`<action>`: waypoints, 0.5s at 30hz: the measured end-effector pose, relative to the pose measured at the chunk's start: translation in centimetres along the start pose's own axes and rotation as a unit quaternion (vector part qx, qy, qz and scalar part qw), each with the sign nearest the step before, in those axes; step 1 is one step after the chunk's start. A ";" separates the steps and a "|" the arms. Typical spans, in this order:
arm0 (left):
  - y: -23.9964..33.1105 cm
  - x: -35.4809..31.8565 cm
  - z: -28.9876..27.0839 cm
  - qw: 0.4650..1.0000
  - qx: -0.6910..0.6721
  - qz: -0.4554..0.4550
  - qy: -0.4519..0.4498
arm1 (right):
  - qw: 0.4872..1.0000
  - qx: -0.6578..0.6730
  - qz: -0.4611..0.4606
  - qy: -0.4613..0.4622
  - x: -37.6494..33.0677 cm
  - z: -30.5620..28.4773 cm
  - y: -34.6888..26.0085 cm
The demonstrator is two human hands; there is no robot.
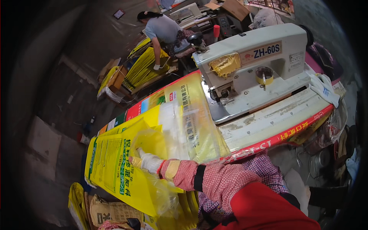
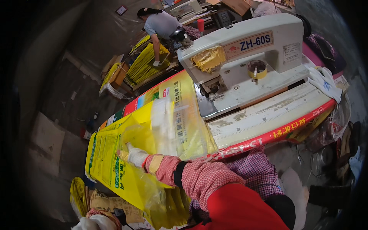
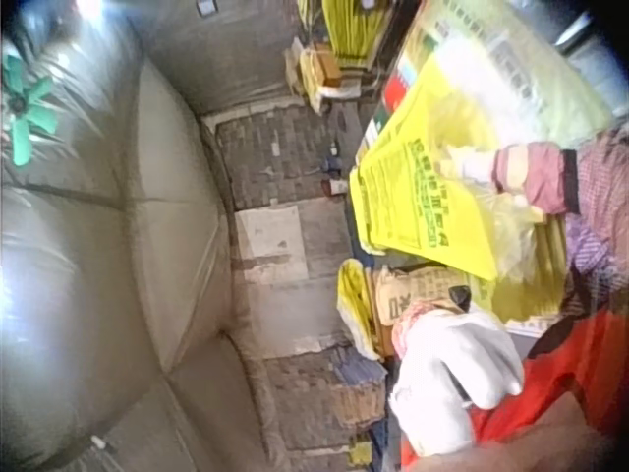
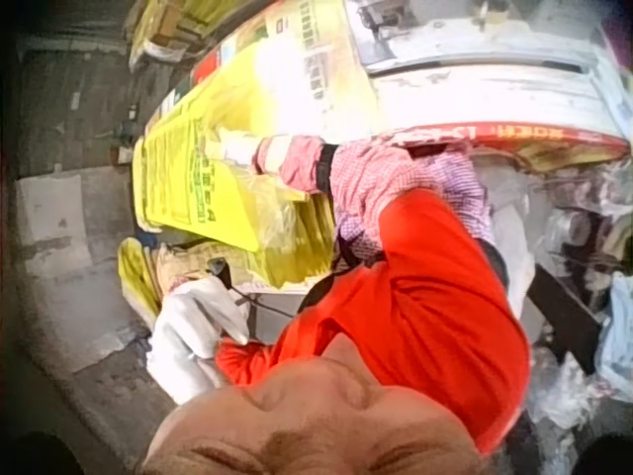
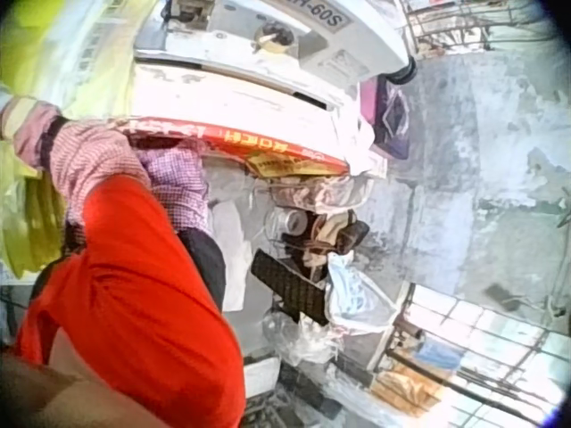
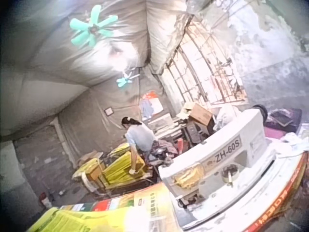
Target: Operating an industrial machine to seal large yellow plastic bags.
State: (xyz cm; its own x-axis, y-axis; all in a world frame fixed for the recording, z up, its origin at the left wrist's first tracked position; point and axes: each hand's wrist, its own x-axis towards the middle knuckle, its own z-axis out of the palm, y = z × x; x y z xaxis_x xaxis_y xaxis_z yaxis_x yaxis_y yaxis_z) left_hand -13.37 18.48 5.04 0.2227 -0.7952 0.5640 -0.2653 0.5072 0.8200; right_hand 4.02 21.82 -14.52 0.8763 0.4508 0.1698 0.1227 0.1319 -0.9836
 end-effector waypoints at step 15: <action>-1.6 0.3 -4.3 0.872 0.229 -0.370 -0.223 | 0.998 0.050 -0.003 -0.038 0.7 0.7 1.3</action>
State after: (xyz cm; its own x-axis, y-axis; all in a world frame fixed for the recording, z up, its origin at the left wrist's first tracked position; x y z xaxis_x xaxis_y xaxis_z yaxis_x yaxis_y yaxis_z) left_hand -8.84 18.88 4.29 0.1315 -0.9503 -0.2822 -0.5740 -0.3051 0.7599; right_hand 4.42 22.95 -15.61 0.8378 0.5145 0.1827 0.0773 0.2195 -0.9725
